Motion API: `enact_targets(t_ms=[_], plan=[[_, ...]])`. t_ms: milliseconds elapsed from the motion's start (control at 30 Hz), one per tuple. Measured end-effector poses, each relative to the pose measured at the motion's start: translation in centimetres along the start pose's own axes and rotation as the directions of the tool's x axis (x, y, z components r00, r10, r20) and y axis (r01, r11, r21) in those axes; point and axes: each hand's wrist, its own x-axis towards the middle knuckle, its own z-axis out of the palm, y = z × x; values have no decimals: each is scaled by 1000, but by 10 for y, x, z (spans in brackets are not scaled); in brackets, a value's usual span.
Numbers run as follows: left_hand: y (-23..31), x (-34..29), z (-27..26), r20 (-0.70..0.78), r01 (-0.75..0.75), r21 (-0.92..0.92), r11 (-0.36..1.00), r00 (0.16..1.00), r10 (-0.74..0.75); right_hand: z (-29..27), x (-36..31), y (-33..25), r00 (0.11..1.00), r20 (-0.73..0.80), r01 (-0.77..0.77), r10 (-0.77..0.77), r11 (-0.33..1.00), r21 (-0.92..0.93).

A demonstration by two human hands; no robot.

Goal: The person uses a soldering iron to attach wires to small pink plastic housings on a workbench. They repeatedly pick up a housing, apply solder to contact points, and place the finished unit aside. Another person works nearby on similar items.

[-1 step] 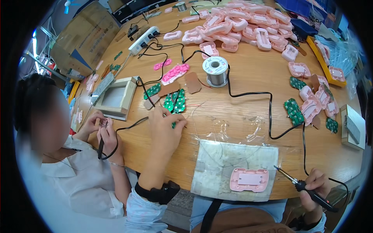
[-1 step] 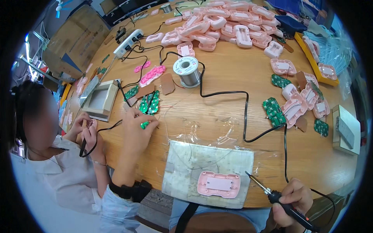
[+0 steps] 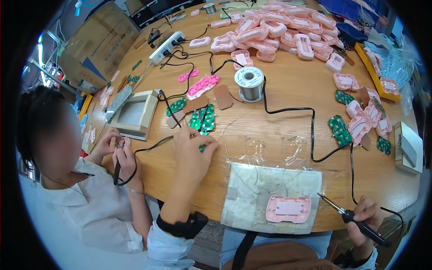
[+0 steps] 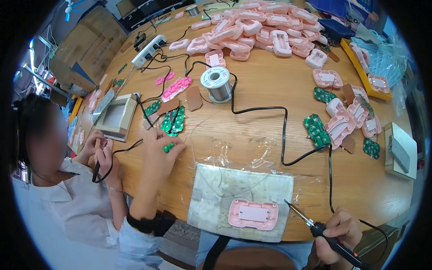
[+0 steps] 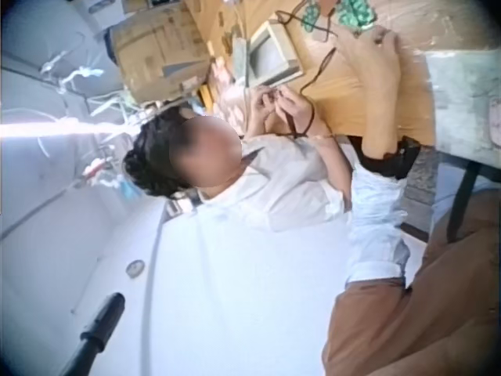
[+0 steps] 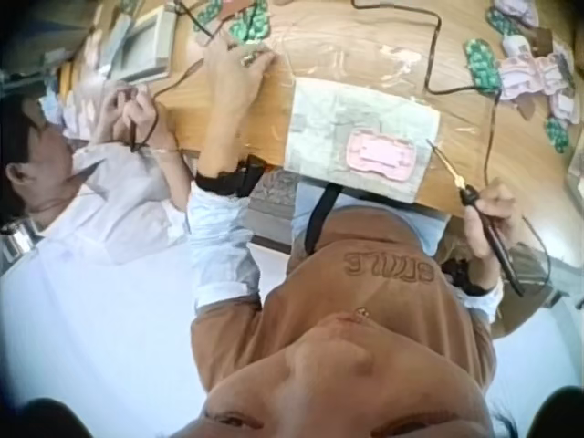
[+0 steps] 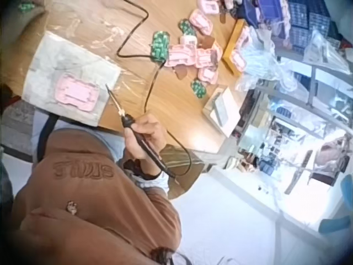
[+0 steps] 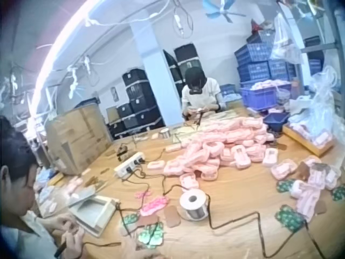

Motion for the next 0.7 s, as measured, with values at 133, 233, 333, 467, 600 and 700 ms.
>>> enact_targets(t_ms=[133,233,333,467,600,700], plan=[[-2,-21,-13,-152,185,43,982,972,-177,-4,-5,-4,999,-12,-30,30,1000,-7],[-7,-17,-23,-178,288,39,957,944,-277,-3,-8,-4,997,-12,-77,77,997,19],[-17,6,-20,-91,207,-107,973,972,-216,-1,-9,-4,999,-2,-41,41,999,23],[-31,17,-25,150,144,-380,914,984,-93,-2,-10,-7,998,-29,50,-50,999,0],[-32,-4,-30,113,-256,-174,951,954,277,-4,-15,-9,999,-26,-31,31,999,-14],[-26,-13,-22,131,-385,-131,913,907,401,-3,-15,-7,999,-18,-30,29,1000,-6]])
